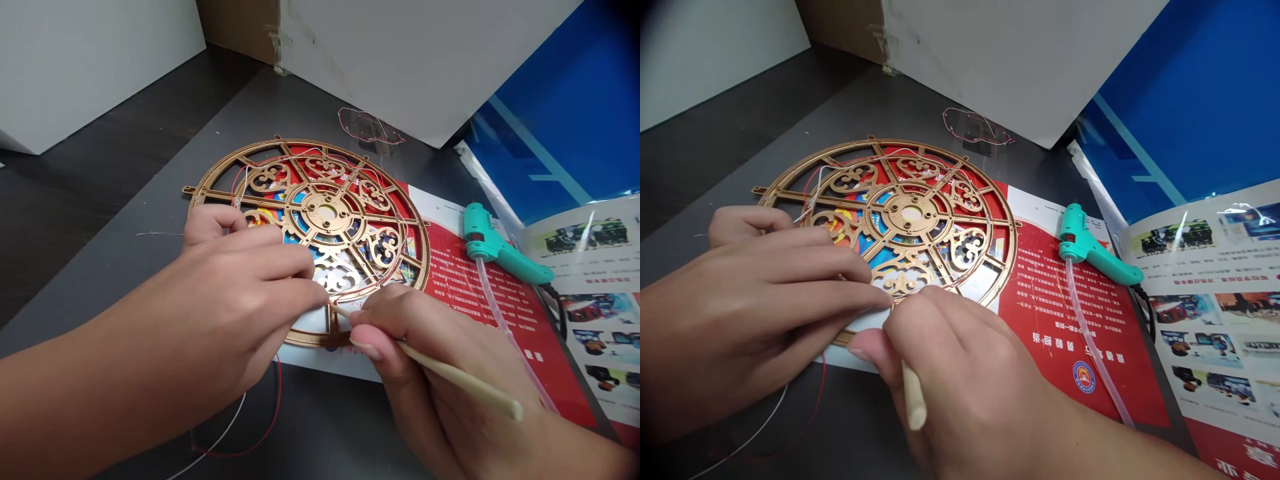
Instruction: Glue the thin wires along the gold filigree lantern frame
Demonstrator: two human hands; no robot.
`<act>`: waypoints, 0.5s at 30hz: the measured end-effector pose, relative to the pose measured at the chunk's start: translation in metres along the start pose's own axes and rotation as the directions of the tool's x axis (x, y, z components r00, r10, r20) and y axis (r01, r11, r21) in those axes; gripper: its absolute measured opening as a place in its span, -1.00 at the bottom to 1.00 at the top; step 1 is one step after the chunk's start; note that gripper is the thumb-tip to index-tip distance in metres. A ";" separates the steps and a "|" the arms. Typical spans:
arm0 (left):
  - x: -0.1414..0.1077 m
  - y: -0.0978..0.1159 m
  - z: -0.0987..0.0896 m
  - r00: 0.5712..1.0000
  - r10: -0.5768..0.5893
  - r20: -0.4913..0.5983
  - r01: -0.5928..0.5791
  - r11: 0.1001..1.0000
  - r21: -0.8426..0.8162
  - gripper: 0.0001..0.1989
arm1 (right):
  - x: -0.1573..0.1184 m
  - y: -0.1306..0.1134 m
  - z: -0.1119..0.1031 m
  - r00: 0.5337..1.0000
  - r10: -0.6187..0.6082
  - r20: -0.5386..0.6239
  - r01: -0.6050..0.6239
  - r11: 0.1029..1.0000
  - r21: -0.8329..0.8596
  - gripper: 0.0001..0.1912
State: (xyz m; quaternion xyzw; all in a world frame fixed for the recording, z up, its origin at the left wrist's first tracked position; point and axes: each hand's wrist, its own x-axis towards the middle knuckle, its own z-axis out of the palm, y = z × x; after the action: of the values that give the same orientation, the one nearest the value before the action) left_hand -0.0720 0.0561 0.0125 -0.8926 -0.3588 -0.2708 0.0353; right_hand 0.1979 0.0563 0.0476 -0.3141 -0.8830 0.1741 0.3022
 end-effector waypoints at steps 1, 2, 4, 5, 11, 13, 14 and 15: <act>0.000 0.000 0.000 1.000 -0.001 -0.007 0.001 1.000 -0.002 -0.53 | -0.001 0.000 0.000 1.000 0.004 0.005 -0.004 1.000 0.004 -0.46; -0.001 0.000 -0.001 1.000 -0.007 -0.003 0.007 1.000 -0.006 -0.54 | -0.001 0.000 0.001 1.000 0.010 0.007 -0.010 1.000 0.014 -0.47; 0.000 0.000 0.000 1.000 -0.007 0.000 0.007 1.000 -0.015 -0.57 | -0.003 0.001 0.001 1.000 0.020 0.017 -0.021 0.999 0.041 -0.51; 0.000 0.001 0.000 1.000 -0.002 0.009 0.002 1.000 -0.020 -0.58 | -0.004 0.001 0.000 1.000 0.025 0.010 -0.026 0.998 0.056 -0.53; 0.000 0.003 0.002 1.000 -0.024 0.010 0.024 0.999 -0.036 -0.59 | -0.004 -0.001 -0.004 0.997 0.046 -0.063 -0.044 0.998 0.034 -0.65; 0.000 0.003 0.001 1.000 -0.011 0.014 0.011 0.999 -0.040 -0.60 | -0.003 -0.001 -0.003 0.998 0.038 -0.042 -0.037 0.999 0.030 -0.61; 0.000 0.002 0.001 1.000 -0.010 0.007 0.010 0.999 -0.036 -0.60 | -0.002 -0.001 -0.002 0.999 0.032 -0.039 -0.031 0.999 0.037 -0.58; 0.000 0.002 0.001 1.000 -0.010 0.002 0.010 0.999 -0.035 -0.59 | -0.001 0.000 -0.002 0.999 0.029 -0.020 -0.028 0.999 0.042 -0.56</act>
State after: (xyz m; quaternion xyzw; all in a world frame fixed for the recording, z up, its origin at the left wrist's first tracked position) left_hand -0.0703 0.0553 0.0123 -0.8915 -0.3586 -0.2762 0.0179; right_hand 0.1998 0.0554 0.0486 -0.3220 -0.8714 0.1935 0.3154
